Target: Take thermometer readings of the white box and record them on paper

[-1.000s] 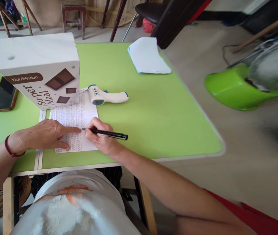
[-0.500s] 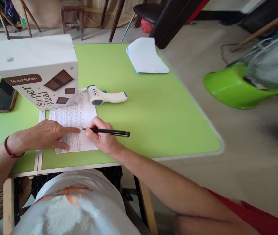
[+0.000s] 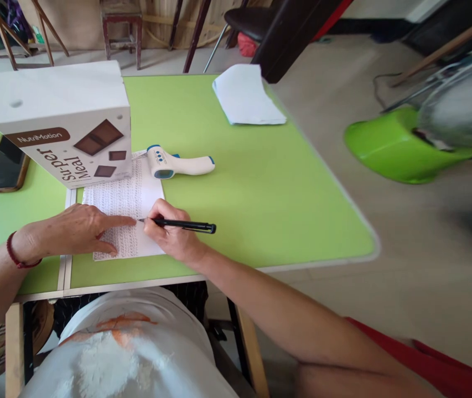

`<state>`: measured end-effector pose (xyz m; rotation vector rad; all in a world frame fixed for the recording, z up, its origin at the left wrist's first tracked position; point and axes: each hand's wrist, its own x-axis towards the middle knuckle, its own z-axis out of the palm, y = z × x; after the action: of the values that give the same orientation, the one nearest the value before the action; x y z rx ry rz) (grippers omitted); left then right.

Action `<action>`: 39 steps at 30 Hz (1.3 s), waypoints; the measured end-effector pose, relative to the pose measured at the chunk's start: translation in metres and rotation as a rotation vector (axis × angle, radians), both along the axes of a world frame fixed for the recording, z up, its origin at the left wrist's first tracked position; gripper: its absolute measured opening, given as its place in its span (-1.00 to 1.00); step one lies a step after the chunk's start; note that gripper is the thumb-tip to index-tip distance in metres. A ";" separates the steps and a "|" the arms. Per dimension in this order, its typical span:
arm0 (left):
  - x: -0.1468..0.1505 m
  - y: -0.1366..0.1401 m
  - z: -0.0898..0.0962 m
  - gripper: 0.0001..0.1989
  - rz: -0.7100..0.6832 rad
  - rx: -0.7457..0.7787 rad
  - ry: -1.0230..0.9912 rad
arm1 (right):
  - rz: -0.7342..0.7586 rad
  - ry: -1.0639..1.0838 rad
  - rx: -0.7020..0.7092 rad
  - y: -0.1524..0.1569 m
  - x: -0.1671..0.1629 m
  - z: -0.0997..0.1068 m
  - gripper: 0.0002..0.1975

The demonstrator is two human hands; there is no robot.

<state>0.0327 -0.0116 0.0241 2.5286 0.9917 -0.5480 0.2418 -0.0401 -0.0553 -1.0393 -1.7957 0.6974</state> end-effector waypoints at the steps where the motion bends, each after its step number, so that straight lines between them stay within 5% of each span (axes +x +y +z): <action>1: 0.000 0.000 0.000 -0.41 -0.003 0.004 -0.002 | 0.004 0.001 0.000 0.000 0.000 0.000 -0.80; 39: -0.002 0.001 -0.003 -0.43 -0.025 0.026 -0.030 | -0.075 0.016 -0.034 0.001 0.001 -0.001 -0.82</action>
<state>0.0310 -0.0101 0.0209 2.5681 0.9637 -0.5053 0.2428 -0.0391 -0.0566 -1.1148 -1.7274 0.6903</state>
